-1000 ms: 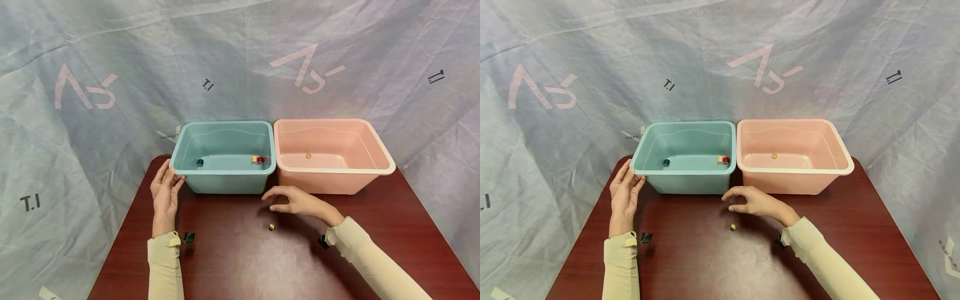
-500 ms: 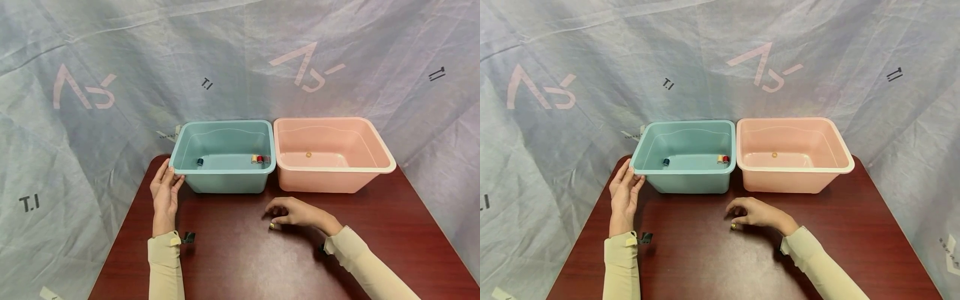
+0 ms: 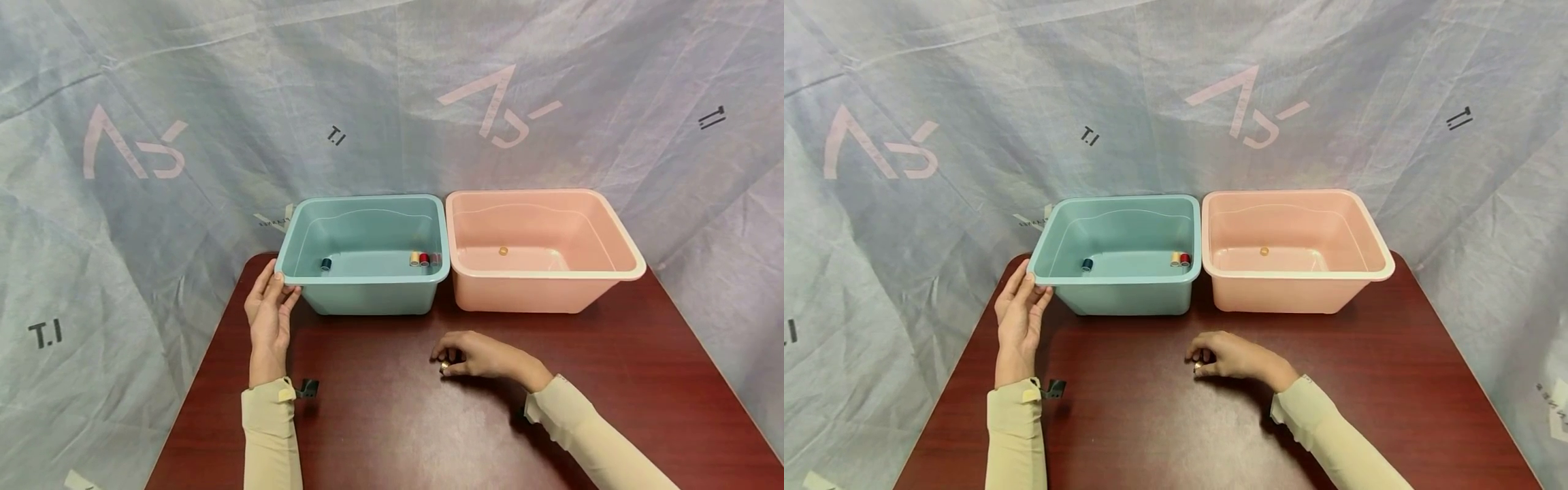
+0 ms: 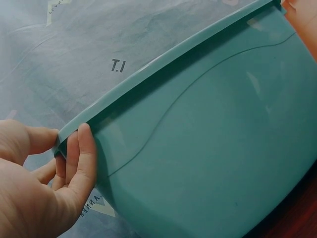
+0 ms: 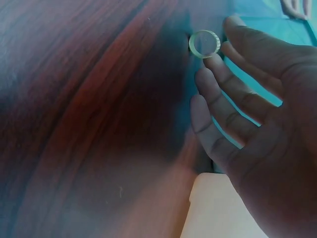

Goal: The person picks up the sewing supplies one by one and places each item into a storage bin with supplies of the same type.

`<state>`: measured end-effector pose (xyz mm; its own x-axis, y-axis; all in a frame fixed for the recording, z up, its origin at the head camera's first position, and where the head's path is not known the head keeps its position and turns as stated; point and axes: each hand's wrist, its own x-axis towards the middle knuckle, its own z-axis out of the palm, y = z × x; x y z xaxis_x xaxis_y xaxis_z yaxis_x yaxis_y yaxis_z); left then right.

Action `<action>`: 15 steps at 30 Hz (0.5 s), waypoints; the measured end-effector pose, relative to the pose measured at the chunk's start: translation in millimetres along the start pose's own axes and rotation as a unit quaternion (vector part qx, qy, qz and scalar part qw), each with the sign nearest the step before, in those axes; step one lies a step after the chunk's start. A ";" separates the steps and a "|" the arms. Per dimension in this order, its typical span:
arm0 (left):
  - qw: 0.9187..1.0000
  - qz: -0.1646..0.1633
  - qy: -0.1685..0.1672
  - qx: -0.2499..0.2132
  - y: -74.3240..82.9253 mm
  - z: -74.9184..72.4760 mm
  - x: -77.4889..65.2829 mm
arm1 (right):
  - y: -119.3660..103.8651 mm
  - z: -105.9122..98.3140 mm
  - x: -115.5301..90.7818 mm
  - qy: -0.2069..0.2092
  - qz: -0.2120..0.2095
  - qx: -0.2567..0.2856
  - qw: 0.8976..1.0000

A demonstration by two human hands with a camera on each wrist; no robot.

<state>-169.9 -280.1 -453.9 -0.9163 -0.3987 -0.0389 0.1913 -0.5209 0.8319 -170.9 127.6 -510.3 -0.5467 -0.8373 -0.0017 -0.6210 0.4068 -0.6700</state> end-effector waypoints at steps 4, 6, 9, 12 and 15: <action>1.000 0.000 -0.001 -0.001 -0.1 -0.6 -0.3 | -0.3 3.0 0.3 -0.002 0.003 -0.003 1.000; 1.000 -0.001 -0.002 0.001 -0.1 -0.9 -0.7 | -0.4 4.2 0.2 0.001 0.003 -0.005 1.000; 1.000 -0.002 -0.001 0.003 -0.1 -1.1 -1.2 | -0.5 5.9 0.3 0.005 0.003 -0.012 1.000; 1.000 -0.002 0.001 0.003 -0.3 -1.2 -1.3 | 0.0 7.1 0.7 0.006 0.002 -0.018 1.000; 1.000 -0.001 0.000 0.003 -0.8 -1.4 -0.5 | 0.8 7.6 1.1 0.006 0.002 -0.023 1.000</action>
<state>-169.1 -280.5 -455.4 -0.9165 -0.3980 -0.0403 0.1879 -0.5173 0.8349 -167.7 124.2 -516.4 -0.5557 -0.8313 0.0056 -0.6442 0.4263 -0.6350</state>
